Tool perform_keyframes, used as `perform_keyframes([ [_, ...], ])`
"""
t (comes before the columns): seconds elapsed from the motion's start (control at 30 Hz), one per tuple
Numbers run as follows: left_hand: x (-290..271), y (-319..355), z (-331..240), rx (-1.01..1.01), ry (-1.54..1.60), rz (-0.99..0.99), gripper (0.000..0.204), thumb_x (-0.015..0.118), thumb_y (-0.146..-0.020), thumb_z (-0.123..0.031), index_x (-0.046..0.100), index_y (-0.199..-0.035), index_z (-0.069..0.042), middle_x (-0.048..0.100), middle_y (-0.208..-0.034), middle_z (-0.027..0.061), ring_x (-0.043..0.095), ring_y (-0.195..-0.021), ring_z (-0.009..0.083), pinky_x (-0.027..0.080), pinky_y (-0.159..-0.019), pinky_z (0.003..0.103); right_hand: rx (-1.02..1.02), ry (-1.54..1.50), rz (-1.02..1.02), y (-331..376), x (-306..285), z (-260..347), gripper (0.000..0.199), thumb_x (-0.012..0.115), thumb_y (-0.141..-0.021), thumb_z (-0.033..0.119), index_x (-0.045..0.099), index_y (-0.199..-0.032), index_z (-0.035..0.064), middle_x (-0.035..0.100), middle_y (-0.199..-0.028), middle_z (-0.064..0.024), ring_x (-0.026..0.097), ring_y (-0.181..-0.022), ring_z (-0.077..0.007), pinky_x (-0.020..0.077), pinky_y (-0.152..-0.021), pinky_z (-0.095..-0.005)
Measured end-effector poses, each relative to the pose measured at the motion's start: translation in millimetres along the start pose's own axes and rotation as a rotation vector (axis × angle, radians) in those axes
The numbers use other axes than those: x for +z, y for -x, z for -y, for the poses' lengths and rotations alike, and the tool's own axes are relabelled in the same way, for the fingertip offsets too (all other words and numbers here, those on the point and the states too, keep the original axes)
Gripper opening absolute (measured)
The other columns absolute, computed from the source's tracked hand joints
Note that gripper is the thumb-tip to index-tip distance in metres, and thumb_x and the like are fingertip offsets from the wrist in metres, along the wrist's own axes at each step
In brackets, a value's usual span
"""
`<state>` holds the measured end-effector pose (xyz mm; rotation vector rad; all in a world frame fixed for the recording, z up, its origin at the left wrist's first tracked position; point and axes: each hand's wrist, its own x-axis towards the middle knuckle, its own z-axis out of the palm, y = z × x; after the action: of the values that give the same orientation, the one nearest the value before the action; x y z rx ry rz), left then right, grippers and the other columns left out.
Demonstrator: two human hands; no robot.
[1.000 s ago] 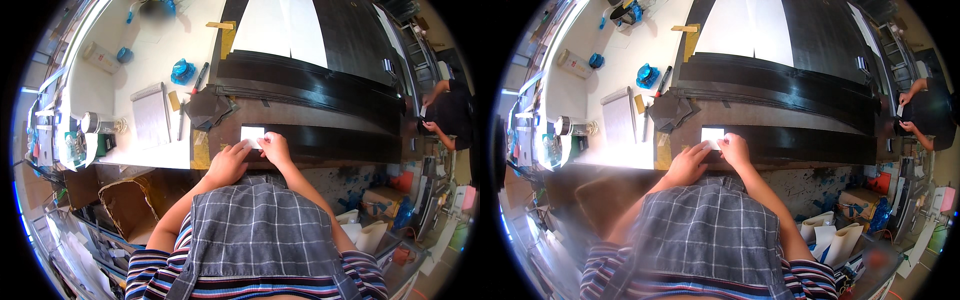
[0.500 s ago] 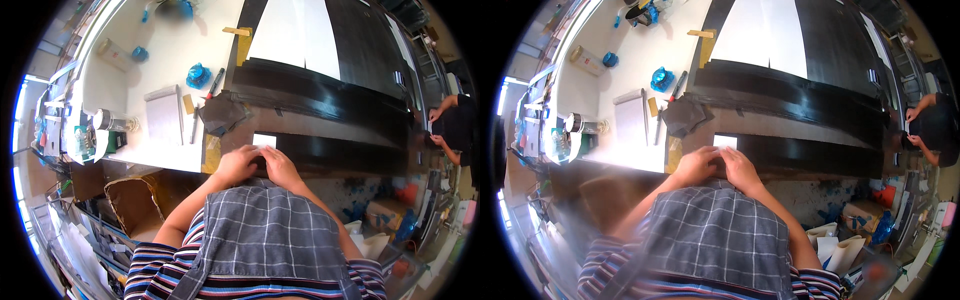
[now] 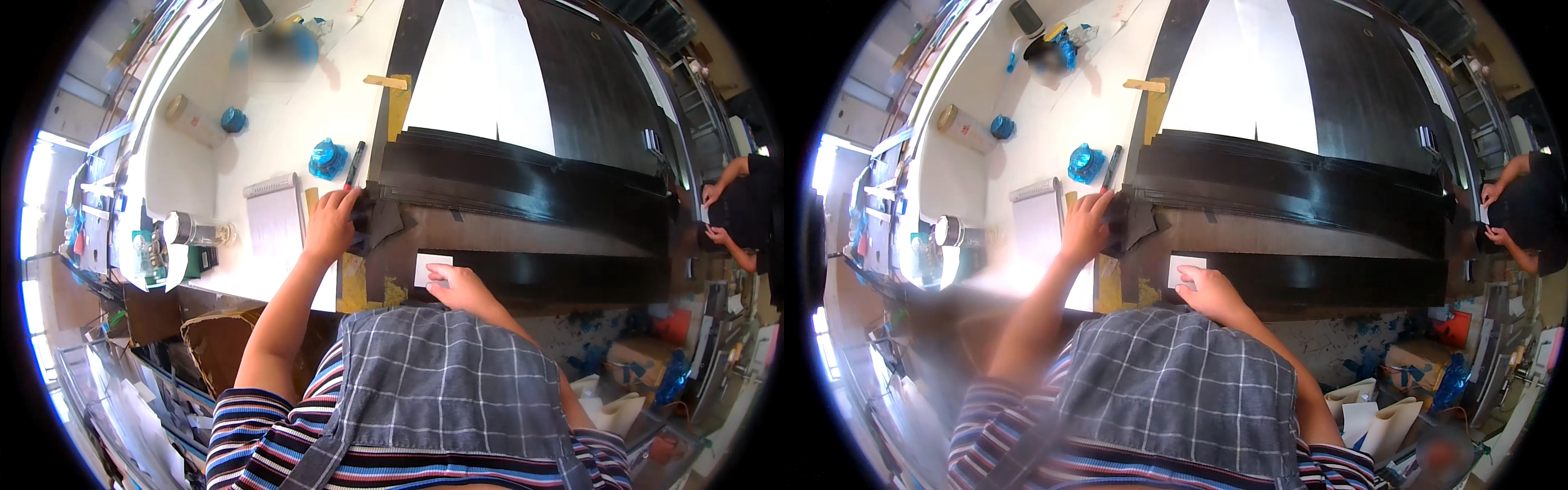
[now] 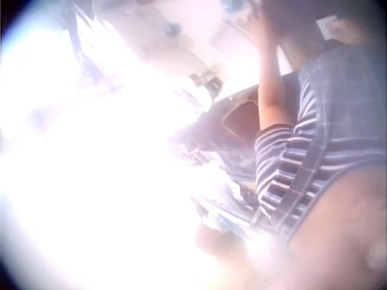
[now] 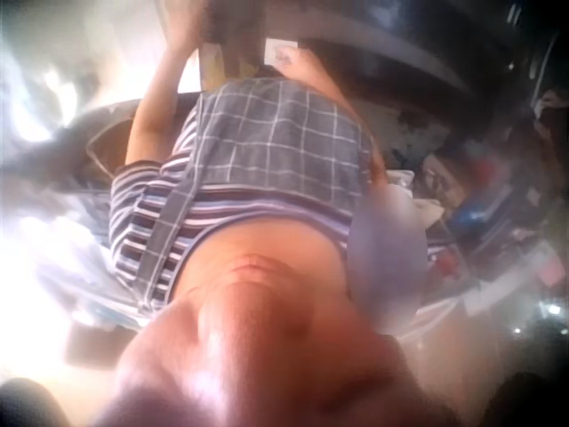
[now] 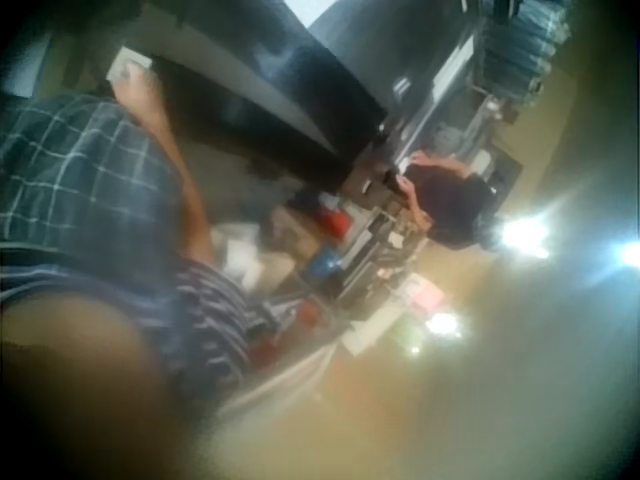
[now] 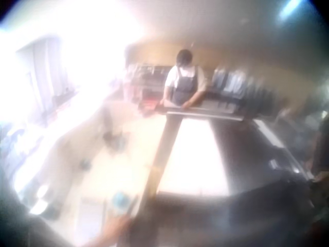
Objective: The person handles small dark rectangular pieces and white paper squares on a metal workbench. They pick up, align, and stack the pieces, then place white paper squares between layers of larger dark panels.
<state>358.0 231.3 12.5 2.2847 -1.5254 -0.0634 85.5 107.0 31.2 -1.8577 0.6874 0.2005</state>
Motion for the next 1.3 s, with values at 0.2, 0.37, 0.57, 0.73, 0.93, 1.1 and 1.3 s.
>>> perform_keyframes([
  [0.2,-11.7,-3.1,-2.5,-0.273,0.596,0.035,0.047,0.06,-0.078,0.01,0.061,-0.122,-0.006,0.065,-0.108,0.0071,0.064,-0.094,0.0206,0.051,-0.082,0.034,-0.218,-0.001,-0.145,-14.5,-9.6,14.3,0.042,0.064,-0.088,0.015,0.057,-0.127,0.0015,0.067,-0.113,-0.0193,0.064,-0.107,-0.0346,0.05,-0.092,-0.0402],
  [0.37,-30.2,-30.2,-31.4,-0.49,1.187,0.358,0.037,0.064,-0.083,0.005,0.061,-0.118,-0.002,0.066,-0.105,0.0034,0.063,-0.088,0.0106,0.052,-0.078,0.025,-0.672,0.279,-0.692,-49.4,-25.8,63.8,0.03,0.069,-0.083,0.008,0.063,-0.113,0.0047,0.065,-0.109,-0.015,0.061,-0.106,-0.0342,0.0492,-0.091,-0.0419],
  [0.57,12.2,-76.1,-31.7,-0.617,1.125,0.225,0.036,0.059,-0.09,-0.007,0.057,-0.125,0.002,0.066,-0.117,0.0099,0.064,-0.104,0.0186,0.05,-0.09,0.029,-0.233,-0.039,-0.569,-96.4,-38.8,28.4,0.014,0.069,-0.084,0.011,0.063,-0.082,-0.0007,0.068,-0.087,-0.0128,0.066,-0.083,-0.0312,0.0512,-0.07,-0.0364],
  [0.73,67.8,-100.3,5.7,-0.52,0.934,-0.001,0.041,0.056,-0.09,-0.006,0.054,-0.13,0.004,0.064,-0.123,0.0152,0.062,-0.112,0.0222,0.049,-0.093,0.03,0.03,-0.416,-0.37,-138.7,-51.5,10.1,0.019,0.066,-0.087,0.012,0.059,-0.076,-0.0019,0.065,-0.066,-0.0121,0.068,-0.058,-0.0163,0.0514,-0.05,-0.0299],
  [0.93,63.1,-103.9,-2.9,-0.539,1.006,-0.103,0.031,0.059,-0.091,-0.014,0.061,-0.117,0.002,0.066,-0.094,0.0074,0.062,-0.085,0.0137,0.051,-0.072,0.026,0.062,-0.284,-0.37,-169.4,-52.9,21.2,0.018,0.067,-0.085,0.013,0.061,-0.079,-0.0028,0.065,-0.063,-0.0115,0.069,-0.056,-0.0179,0.053,-0.051,-0.0294],
  [1.1,55.1,-113.1,12.5,-0.71,0.938,0.285,0.041,0.054,-0.097,-0.038,0.063,-0.1,0.001,0.062,-0.078,0.0048,0.058,-0.064,0.0128,0.049,-0.055,0.028,0.083,-0.254,-0.348,-181.6,-49.7,23.1,0.02,0.068,-0.086,0.016,0.063,-0.081,-0.0024,0.065,-0.064,-0.0097,0.068,-0.056,-0.0156,0.0525,-0.05,-0.0276],
  [1.3,39.7,-116.9,4.8,-0.848,1.097,0.316,0.064,0.045,-0.095,-0.063,0.061,-0.093,-0.001,0.06,-0.073,0.0043,0.058,-0.062,0.0144,0.049,-0.054,0.028,0.042,-0.188,-0.363,-184.0,-46.5,19.5,0.022,0.069,-0.085,0.019,0.064,-0.079,-0.0013,0.065,-0.063,-0.0075,0.066,-0.054,-0.0137,0.0514,-0.049,-0.0279],
])
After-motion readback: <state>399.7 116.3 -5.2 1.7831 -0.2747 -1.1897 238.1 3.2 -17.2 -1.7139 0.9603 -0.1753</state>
